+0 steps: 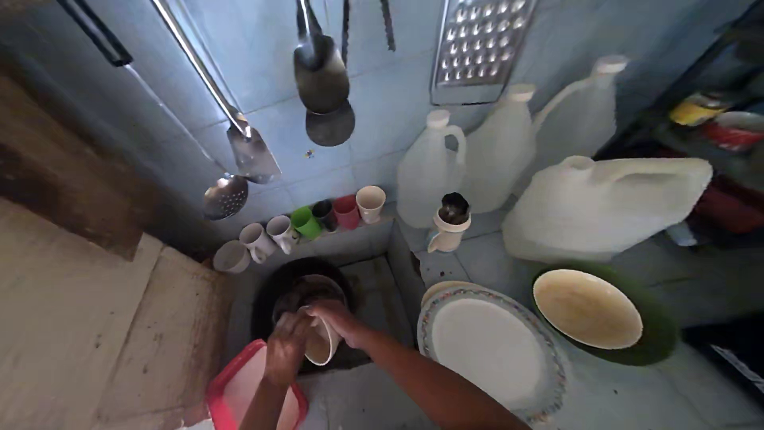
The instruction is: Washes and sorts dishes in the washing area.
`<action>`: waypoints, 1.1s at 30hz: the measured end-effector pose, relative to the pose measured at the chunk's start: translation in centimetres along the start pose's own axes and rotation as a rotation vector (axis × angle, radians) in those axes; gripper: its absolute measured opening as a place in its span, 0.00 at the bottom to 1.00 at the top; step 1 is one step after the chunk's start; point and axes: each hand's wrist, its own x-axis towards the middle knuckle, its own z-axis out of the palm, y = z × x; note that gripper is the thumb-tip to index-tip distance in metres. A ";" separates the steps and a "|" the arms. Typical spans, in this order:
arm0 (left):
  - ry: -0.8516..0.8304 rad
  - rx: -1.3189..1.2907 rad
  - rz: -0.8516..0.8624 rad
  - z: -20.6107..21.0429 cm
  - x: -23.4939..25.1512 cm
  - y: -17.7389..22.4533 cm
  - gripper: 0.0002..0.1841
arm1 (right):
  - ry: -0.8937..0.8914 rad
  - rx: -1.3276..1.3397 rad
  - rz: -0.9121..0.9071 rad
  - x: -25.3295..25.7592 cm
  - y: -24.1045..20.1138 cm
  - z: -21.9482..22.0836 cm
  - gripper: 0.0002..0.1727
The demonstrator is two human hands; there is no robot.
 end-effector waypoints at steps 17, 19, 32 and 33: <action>0.134 -0.656 -0.956 -2.1 1.7 9.6 0.10 | -0.159 0.006 -0.169 -0.2 -2.9 0.0 0.19; -0.016 -0.608 -0.898 -2.4 0.8 8.7 0.10 | -0.174 -0.054 -0.175 -0.3 -2.9 0.1 0.18; -0.266 -0.533 -0.689 -5.6 0.5 8.5 0.25 | -0.309 0.371 0.408 -1.9 0.9 -0.4 0.39; -0.103 -0.704 -0.772 -5.8 0.9 8.2 0.21 | -0.323 0.395 0.367 -2.3 1.0 -0.3 0.41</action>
